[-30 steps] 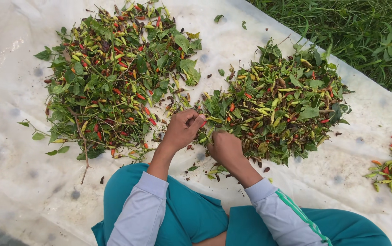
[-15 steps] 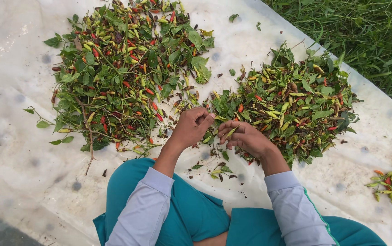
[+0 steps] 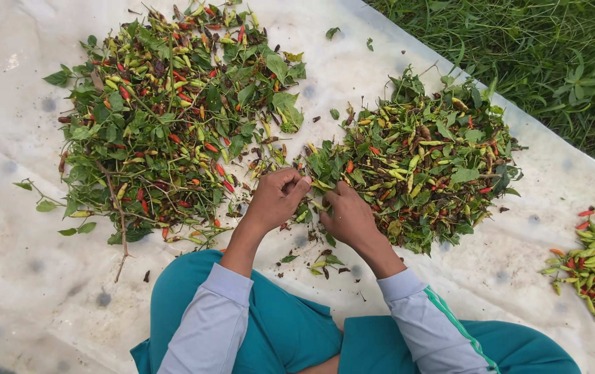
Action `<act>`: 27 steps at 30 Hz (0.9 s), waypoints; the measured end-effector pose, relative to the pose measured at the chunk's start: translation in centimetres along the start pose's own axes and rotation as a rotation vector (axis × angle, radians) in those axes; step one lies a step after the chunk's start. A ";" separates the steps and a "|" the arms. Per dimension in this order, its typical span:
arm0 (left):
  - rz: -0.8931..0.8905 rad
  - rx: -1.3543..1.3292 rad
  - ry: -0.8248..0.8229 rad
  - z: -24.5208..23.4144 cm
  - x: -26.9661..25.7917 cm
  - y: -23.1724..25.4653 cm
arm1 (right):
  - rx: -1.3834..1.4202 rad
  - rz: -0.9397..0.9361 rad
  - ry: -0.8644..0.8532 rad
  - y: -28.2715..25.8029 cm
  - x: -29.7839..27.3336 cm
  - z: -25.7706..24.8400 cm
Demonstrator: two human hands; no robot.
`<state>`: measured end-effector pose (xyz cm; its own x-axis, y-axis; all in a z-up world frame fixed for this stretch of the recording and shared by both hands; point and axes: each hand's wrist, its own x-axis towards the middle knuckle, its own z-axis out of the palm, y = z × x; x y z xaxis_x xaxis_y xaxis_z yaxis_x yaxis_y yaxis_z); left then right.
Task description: The person sits on a white plastic sheet outdoors and sorts through piles of harvested chilies mixed with leaves and stems. They pick individual chilies from the mixed piles and place them into a separate pile of sorted chilies on the right side.
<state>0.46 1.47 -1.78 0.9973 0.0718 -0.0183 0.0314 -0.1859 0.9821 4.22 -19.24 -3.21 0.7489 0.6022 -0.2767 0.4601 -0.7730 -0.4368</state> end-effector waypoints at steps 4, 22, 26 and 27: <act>0.010 0.008 0.028 -0.3 0.1 0.7 | 0.459 0.035 -0.028 1.4 0.2 -3.2; 0.043 -0.033 0.111 -0.4 0.5 -0.1 | 1.200 0.053 -0.223 -2.8 0.1 1.6; 0.054 -0.037 0.117 -0.3 0.4 -0.1 | 0.167 -0.200 0.034 -3.4 -0.7 3.4; 0.056 -0.040 0.114 -0.3 0.5 -0.1 | 0.004 -0.188 0.102 -3.2 -0.9 4.3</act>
